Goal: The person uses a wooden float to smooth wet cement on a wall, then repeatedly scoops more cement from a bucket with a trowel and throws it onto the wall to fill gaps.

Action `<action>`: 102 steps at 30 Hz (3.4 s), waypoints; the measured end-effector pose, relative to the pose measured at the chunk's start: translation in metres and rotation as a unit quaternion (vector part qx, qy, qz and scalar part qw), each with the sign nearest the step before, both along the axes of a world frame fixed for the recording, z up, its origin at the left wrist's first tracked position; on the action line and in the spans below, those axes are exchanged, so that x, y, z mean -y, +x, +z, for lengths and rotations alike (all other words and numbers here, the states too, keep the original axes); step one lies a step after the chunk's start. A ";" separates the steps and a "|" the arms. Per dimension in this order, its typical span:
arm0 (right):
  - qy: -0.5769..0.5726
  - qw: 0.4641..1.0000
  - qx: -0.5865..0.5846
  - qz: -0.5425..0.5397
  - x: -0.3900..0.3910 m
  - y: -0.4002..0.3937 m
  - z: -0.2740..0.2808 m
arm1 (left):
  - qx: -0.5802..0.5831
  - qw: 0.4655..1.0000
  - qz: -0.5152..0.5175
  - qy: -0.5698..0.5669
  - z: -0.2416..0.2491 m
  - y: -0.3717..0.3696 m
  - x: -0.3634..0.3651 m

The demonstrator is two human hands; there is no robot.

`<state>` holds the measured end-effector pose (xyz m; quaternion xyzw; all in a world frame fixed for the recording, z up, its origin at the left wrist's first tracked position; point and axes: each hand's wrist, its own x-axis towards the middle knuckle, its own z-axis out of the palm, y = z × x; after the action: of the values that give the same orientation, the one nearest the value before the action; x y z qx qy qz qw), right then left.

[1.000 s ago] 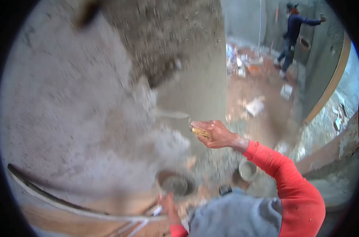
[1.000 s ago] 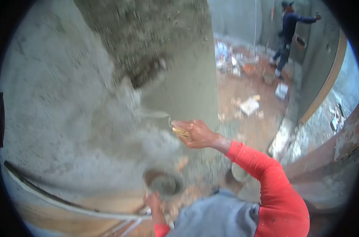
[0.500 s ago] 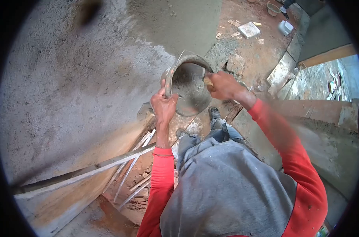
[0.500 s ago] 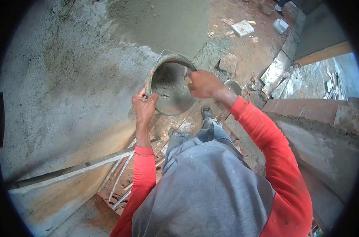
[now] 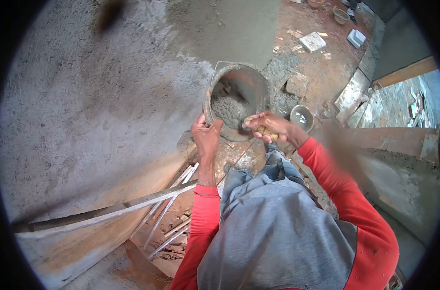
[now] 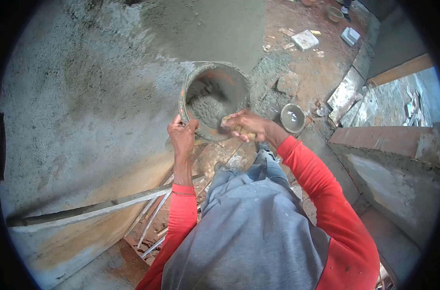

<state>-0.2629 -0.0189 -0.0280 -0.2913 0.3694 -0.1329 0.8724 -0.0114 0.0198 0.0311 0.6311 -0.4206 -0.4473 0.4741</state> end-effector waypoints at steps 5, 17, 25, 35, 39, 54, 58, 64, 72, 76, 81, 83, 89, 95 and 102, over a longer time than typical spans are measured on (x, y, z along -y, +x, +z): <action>0.039 0.992 0.095 -0.079 -0.016 0.016 0.051 | -0.065 0.989 0.134 -0.009 -0.059 0.016 -0.006; -0.304 0.801 0.314 -0.409 0.101 -0.046 0.346 | -0.035 0.965 0.260 0.017 -0.153 0.103 -0.063; -0.606 -0.022 -0.173 -0.776 0.215 -0.188 0.583 | 0.001 0.952 0.307 -0.015 -0.261 0.219 -0.116; -0.703 0.250 -0.416 -0.519 0.361 -0.098 0.551 | -0.125 0.904 0.406 0.040 -0.120 0.103 -0.096; -0.849 0.486 -0.168 -0.123 0.148 0.003 0.238 | -0.109 0.898 0.424 0.041 -0.114 0.071 -0.092; -0.641 0.686 -0.303 0.165 0.027 -0.032 0.020 | 0.218 0.976 -0.013 0.026 -0.023 -0.022 0.028; -0.443 0.813 -0.343 0.159 0.072 -0.057 0.090 | 0.153 0.987 -0.038 -0.039 0.008 -0.029 0.035; -0.070 0.994 -0.065 0.059 0.072 -0.066 0.040 | 0.043 0.996 -0.031 -0.075 0.032 -0.016 0.025; 0.080 0.987 0.134 -0.025 -0.003 0.020 0.016 | -0.015 0.994 0.100 -0.044 -0.038 0.036 -0.013; 0.124 0.972 0.150 -0.134 -0.027 0.040 0.057 | -0.094 0.975 0.199 0.024 -0.048 0.049 -0.037; -0.025 0.940 0.294 -0.172 0.006 0.038 0.166 | -0.119 0.946 0.297 0.061 -0.089 0.086 -0.072; -0.172 0.907 0.284 -0.259 0.022 0.035 0.224 | -0.112 0.937 0.331 0.026 -0.118 0.111 -0.091; -0.529 0.597 0.212 -0.565 0.065 0.007 0.421 | -0.144 0.906 0.398 0.023 -0.188 0.189 -0.148; -0.591 -0.062 -0.235 -0.769 0.132 -0.087 0.558 | -0.080 0.923 0.377 0.017 -0.229 0.251 -0.119; -0.522 0.061 -0.289 -0.800 0.222 -0.030 0.595 | -0.011 0.920 0.388 0.047 -0.260 0.279 -0.108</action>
<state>-0.2925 -0.2410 0.5673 -0.2165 0.4383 -0.8149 -0.3116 0.2679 0.1280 -0.2290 0.7616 -0.1160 -0.2541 0.5847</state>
